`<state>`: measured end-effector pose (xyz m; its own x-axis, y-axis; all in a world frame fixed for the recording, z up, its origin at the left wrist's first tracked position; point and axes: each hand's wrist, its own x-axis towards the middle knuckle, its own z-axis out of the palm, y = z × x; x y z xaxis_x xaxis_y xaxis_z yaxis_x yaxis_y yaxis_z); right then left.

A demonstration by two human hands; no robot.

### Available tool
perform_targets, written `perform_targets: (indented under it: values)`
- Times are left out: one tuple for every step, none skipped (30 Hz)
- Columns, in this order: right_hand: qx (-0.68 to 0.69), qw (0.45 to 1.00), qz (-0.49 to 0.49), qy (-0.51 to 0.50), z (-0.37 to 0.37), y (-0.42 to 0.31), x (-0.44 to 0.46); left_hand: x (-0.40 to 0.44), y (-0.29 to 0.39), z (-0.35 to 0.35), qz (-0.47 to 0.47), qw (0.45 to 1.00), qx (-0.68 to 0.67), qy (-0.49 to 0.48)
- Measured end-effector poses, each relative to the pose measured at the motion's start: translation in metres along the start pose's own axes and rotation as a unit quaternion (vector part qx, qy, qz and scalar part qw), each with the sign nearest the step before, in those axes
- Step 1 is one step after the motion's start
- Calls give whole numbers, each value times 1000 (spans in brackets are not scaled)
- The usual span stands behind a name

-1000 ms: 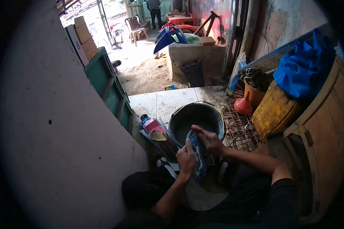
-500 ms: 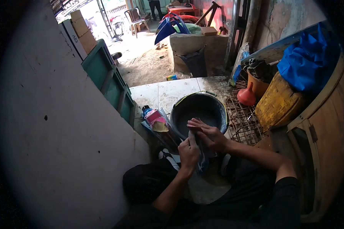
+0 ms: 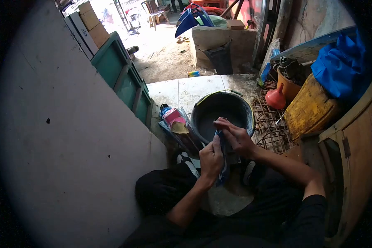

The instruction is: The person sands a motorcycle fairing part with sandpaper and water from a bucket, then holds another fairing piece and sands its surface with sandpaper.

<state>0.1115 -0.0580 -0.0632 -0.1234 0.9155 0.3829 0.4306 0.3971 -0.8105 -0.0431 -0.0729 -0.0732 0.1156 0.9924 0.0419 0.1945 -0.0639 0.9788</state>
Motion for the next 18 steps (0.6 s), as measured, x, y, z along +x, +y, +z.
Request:
perform_targets:
  values:
    - [-46, 996, -72, -37, -2, -5, 2, 2, -1, 3, -3, 999, -36, 13]
    - [-90, 983, -143, -72, -2, -8, 2, 3, -2, 4, -7, 997, -70, 26]
    - [-52, 991, -113, -47, 1, -9, 3, 5, -1, 1, -13, 998, -63, 14]
    - [-48, 991, -112, -46, 2, -6, 3, 3, 0, 0, -15, 998, -60, 15]
    - [17, 1000, 0, -17, 3, -1, 3, 0, 3, -2, -14, 999, -32, 11]
    - [80, 990, 111, 12, 1, 2, 4, -1, 6, -3, -13, 1000, -6, 7]
    - [89, 990, 106, 7, -3, 2, 3, -1, 2, 0, -21, 999, -26, 1]
    - [90, 991, 103, 6, -5, 4, 4, 1, 2, 0, -19, 999, -26, 3]
    - [15, 1000, -10, -1, -4, 6, 5, 2, 3, -1, -17, 1000, -19, 4]
    - [-60, 991, -120, -3, -3, 7, 4, 1, 3, -2, -15, 1000, -13, -1]
    - [-58, 991, -119, -2, -2, 7, 3, 1, 2, -3, -16, 1000, -10, -1]
    - [-25, 998, -54, -1, -4, 7, 2, 1, 1, -3, 0, 1000, 5, -2]
    - [7, 1000, 12, -1, -6, 6, 1, 0, 0, -2, 16, 1000, 19, -3]
    - [39, 996, 76, -1, -7, 6, 1, 0, 0, 0, 16, 1000, 18, -3]
    - [72, 988, 139, -3, -8, 5, 3, -1, -1, 1, 27, 1000, 9, 0]
    - [72, 988, 137, -6, -8, 6, 5, -1, -1, 2, 37, 999, 0, 4]
    - [10, 1000, 22, -13, -6, 5, 4, 1, -2, 3, 33, 999, 1, 7]
    - [-51, 994, -92, -16, -4, 5, 2, 3, -4, 4, 32, 999, -15, 15]
